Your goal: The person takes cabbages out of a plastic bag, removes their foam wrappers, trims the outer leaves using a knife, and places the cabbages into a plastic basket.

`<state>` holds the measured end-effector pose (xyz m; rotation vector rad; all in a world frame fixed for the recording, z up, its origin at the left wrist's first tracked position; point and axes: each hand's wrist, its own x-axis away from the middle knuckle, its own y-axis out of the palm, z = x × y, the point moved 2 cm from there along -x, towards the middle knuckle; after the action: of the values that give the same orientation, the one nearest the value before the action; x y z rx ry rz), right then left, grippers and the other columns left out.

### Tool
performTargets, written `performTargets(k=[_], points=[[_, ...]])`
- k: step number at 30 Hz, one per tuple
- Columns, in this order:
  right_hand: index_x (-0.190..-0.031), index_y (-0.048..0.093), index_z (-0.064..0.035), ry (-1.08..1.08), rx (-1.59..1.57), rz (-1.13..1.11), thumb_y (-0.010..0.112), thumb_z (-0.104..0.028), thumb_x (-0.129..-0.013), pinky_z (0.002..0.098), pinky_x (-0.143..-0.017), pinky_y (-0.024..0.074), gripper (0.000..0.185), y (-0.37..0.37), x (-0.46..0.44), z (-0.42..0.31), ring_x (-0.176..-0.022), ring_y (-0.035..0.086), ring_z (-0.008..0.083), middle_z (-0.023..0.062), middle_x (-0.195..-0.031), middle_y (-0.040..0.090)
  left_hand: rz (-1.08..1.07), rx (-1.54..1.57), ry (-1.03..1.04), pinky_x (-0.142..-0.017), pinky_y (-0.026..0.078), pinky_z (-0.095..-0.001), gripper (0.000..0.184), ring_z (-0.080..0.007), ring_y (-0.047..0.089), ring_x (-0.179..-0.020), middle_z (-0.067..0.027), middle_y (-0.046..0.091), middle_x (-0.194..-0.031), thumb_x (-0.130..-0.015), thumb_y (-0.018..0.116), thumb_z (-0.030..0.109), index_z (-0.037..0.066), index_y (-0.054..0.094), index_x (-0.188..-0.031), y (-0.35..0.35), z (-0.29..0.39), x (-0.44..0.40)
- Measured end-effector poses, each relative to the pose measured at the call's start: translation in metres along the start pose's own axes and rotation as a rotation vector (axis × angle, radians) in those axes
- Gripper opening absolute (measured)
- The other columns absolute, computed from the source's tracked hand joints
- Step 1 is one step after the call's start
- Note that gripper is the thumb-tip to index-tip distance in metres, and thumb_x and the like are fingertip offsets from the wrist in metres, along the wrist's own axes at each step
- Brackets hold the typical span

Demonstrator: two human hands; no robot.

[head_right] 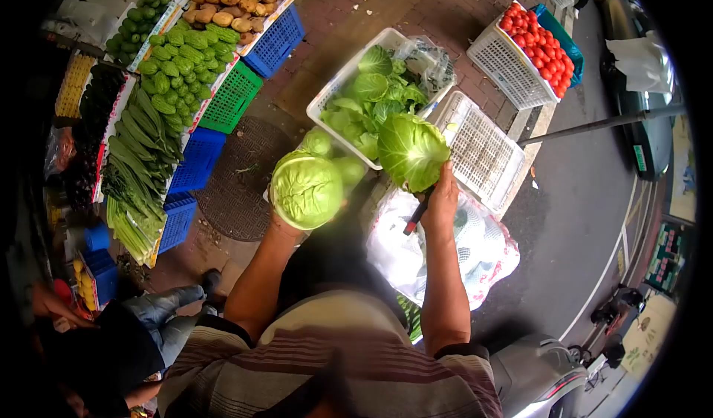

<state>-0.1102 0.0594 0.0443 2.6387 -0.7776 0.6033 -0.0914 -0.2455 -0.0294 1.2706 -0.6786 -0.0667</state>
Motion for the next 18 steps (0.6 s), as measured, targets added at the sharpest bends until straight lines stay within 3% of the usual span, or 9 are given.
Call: performTargets(k=[3, 4, 7, 8, 11, 12, 15, 16, 18], points=[[-0.115, 0.061, -0.0066, 0.022, -0.008, -0.071, 0.047, -0.061, -0.101, 0.0289, -0.051, 0.0462, 0.058, 0.006, -0.037, -0.005, -0.053, 0.05, 0.0122, 0.0055, -0.089, 0.064, 0.048, -0.034, 0.055, -0.114, 0.036, -0.0618, 0.08, -0.037, 0.047, -0.138, -0.0138, 0.049, -0.15, -0.088, 0.056, 0.066, 0.015, 0.046, -0.149, -0.02, 0.01, 0.015], [-0.119, 0.057, -0.0055, 0.063, -0.096, -0.11, 0.047, -0.063, -0.1, 0.0306, -0.054, 0.0478, 0.061, 0.017, -0.051, -0.005, -0.053, 0.048, 0.0127, 0.0081, -0.09, 0.063, -0.041, 0.011, 0.048, -0.117, 0.036, -0.0528, 0.081, -0.0344, 0.044, -0.141, -0.0124, 0.045, -0.154, -0.089, 0.057, 0.064, 0.014, 0.043, -0.151, -0.037, 0.01, 0.018], [-0.134, 0.044, -0.0036, 0.2, -0.158, -0.2, 0.047, -0.069, -0.097, 0.0365, -0.061, 0.0522, 0.075, 0.036, -0.091, 0.018, -0.052, 0.045, 0.0138, 0.0158, -0.1, 0.064, 0.0, 0.033, 0.013, -0.117, 0.037, -0.0505, 0.073, -0.0327, 0.043, -0.14, -0.0124, 0.044, -0.154, -0.096, 0.056, 0.053, 0.012, 0.038, -0.153, -0.085, 0.015, 0.044], [-0.144, 0.034, -0.0027, 0.241, -0.143, -0.237, 0.05, -0.067, -0.097, 0.0366, -0.061, 0.0528, 0.082, 0.034, -0.101, 0.035, -0.051, 0.045, 0.0136, 0.0206, -0.109, 0.064, 0.073, 0.082, 0.012, -0.116, 0.038, -0.0502, 0.07, -0.0314, 0.044, -0.14, -0.0119, 0.044, -0.153, -0.098, 0.058, 0.049, 0.012, 0.036, -0.154, -0.109, 0.015, 0.051], [-0.146, 0.039, -0.0006, 0.361, 0.066, -0.259, 0.06, -0.055, -0.098, 0.0341, -0.056, 0.0529, 0.076, 0.024, -0.093, 0.089, -0.049, 0.046, 0.0127, 0.0201, -0.116, 0.064, 0.244, -0.025, 0.016, -0.114, 0.04, -0.0499, 0.066, -0.0304, 0.044, -0.139, -0.0111, 0.046, -0.151, -0.1, 0.058, 0.043, 0.012, 0.036, -0.154, -0.161, 0.018, 0.071], [-0.144, 0.042, 0.0, 0.42, 0.084, -0.266, 0.062, -0.051, -0.098, 0.0327, -0.055, 0.0529, 0.072, 0.017, -0.083, 0.11, -0.048, 0.047, 0.012, 0.0195, -0.117, 0.064, 0.312, 0.0, 0.023, -0.11, 0.044, -0.0488, 0.058, -0.0293, 0.048, -0.136, -0.0101, 0.048, -0.148, -0.102, 0.056, 0.032, 0.011, 0.037, -0.152, -0.158, 0.021, 0.074], [-0.141, 0.046, 0.0007, 0.575, 0.205, -0.262, 0.065, -0.045, -0.097, 0.0306, -0.054, 0.0535, 0.066, -0.015, -0.053, 0.179, -0.048, 0.049, 0.0096, 0.0187, -0.119, 0.063, 0.467, -0.149, -0.009, -0.106, 0.049, -0.0473, 0.056, -0.0283, 0.052, -0.132, -0.0107, 0.05, -0.146, -0.101, 0.057, 0.029, 0.01, 0.038, -0.15, -0.219, 0.019, 0.077], [-0.14, 0.047, 0.001, 0.618, 0.213, -0.261, 0.066, -0.044, -0.097, 0.0309, -0.054, 0.0539, 0.065, -0.028, -0.045, 0.201, -0.048, 0.048, 0.0094, 0.0188, -0.119, 0.063, 0.493, -0.208, 0.002, -0.1, 0.053, -0.0485, 0.06, -0.0282, 0.057, -0.126, -0.0108, 0.052, -0.143, -0.098, 0.063, 0.031, 0.01, 0.039, -0.149, -0.243, 0.017, 0.074], [-0.139, 0.048, 0.0018, 0.71, 0.232, -0.242, 0.067, -0.042, -0.097, 0.0308, -0.054, 0.0548, 0.064, -0.051, -0.029, 0.233, -0.048, 0.048, 0.0089, 0.0192, -0.12, 0.062, 0.717, -0.309, -0.015, -0.095, 0.055, -0.0507, 0.065, -0.0297, 0.058, -0.123, -0.0121, 0.053, -0.139, -0.094, 0.068, 0.035, 0.011, 0.04, -0.148, -0.313, 0.007, 0.075]])
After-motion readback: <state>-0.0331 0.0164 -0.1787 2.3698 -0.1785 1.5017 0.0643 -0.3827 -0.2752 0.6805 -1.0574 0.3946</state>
